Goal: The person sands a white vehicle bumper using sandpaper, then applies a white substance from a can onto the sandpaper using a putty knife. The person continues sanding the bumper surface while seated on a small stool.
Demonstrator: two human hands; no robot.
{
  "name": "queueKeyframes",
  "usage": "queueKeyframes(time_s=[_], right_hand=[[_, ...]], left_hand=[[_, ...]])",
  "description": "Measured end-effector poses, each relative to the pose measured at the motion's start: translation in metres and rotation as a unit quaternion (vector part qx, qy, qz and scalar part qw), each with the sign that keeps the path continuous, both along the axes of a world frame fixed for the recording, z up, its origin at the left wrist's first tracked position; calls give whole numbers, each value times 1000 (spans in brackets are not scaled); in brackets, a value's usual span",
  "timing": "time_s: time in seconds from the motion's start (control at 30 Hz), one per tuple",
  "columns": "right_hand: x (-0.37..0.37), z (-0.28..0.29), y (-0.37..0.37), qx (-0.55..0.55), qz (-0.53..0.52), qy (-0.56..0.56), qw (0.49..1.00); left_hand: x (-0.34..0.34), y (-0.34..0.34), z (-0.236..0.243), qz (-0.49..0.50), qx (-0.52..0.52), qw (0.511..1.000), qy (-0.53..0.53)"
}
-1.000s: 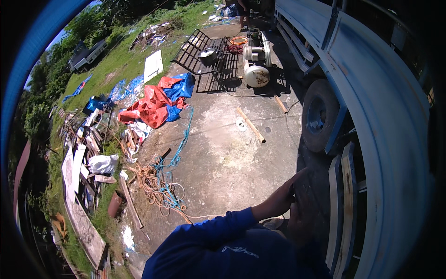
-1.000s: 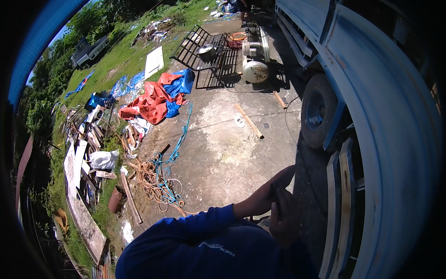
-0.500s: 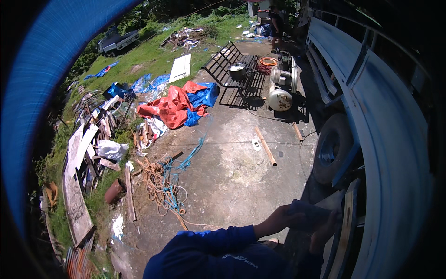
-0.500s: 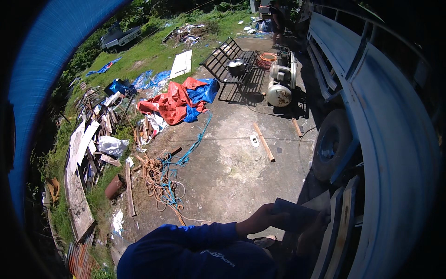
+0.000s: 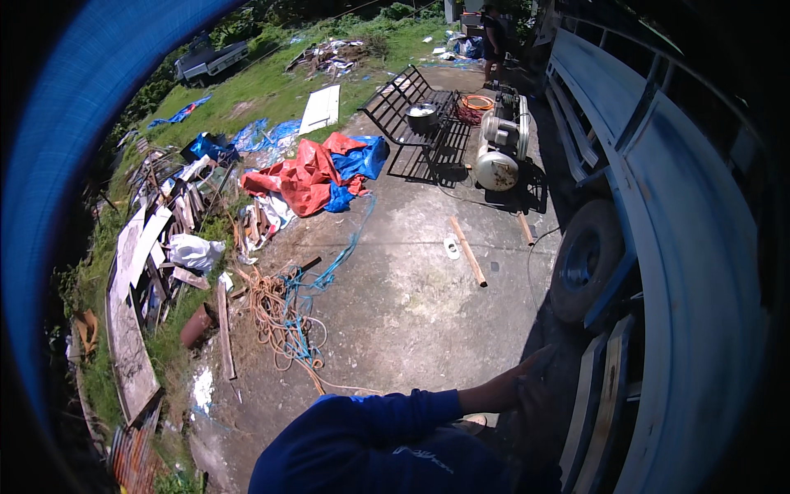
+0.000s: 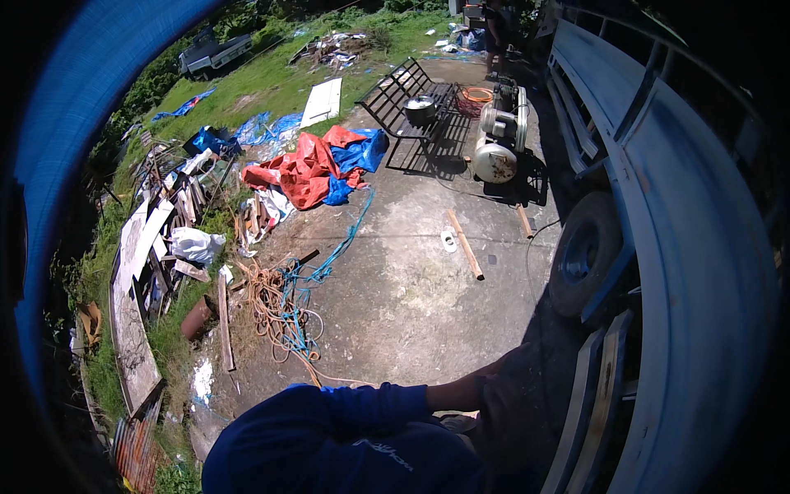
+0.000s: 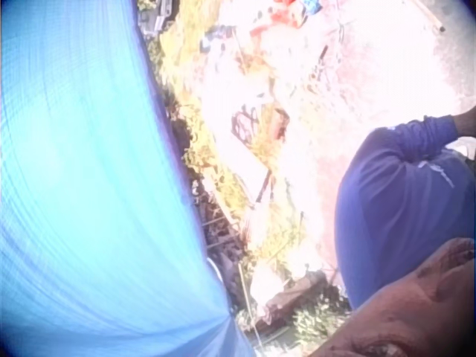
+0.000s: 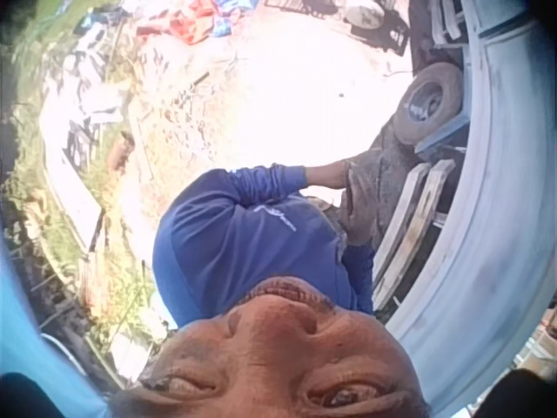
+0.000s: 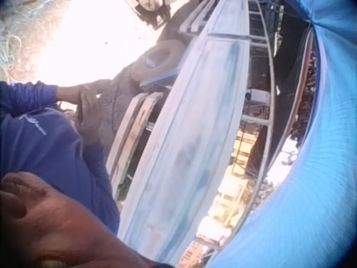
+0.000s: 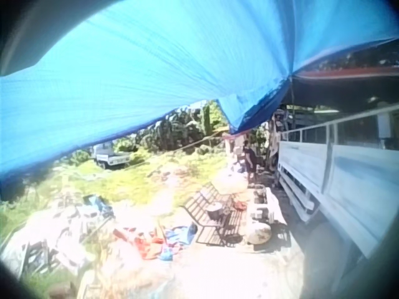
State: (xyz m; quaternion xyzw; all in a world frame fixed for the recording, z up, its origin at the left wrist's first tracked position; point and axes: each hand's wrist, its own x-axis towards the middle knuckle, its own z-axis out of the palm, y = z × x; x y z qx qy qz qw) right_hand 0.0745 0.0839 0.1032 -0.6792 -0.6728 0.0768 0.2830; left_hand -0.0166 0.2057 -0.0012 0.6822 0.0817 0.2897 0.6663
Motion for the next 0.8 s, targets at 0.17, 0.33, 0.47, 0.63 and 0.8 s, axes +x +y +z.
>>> queueKeyframes(time_s=[0.17,0.33,0.47,0.63,0.8], right_hand=[[40,-106,-3,-73,-176,120,974],[15,-64,1,19,-83,62,994],[7,-9,-3,21,70,-102,992],[72,-140,-14,-115,-177,82,974],[0,-23,3,85,28,-36,995]], left_hand=[[7,-16,-11,28,25,999,-33],[-3,-7,14,9,-25,999,-27],[-7,-6,6,-1,-37,999,-27],[-4,-10,7,12,34,999,-4],[-12,-1,11,32,31,999,7]])
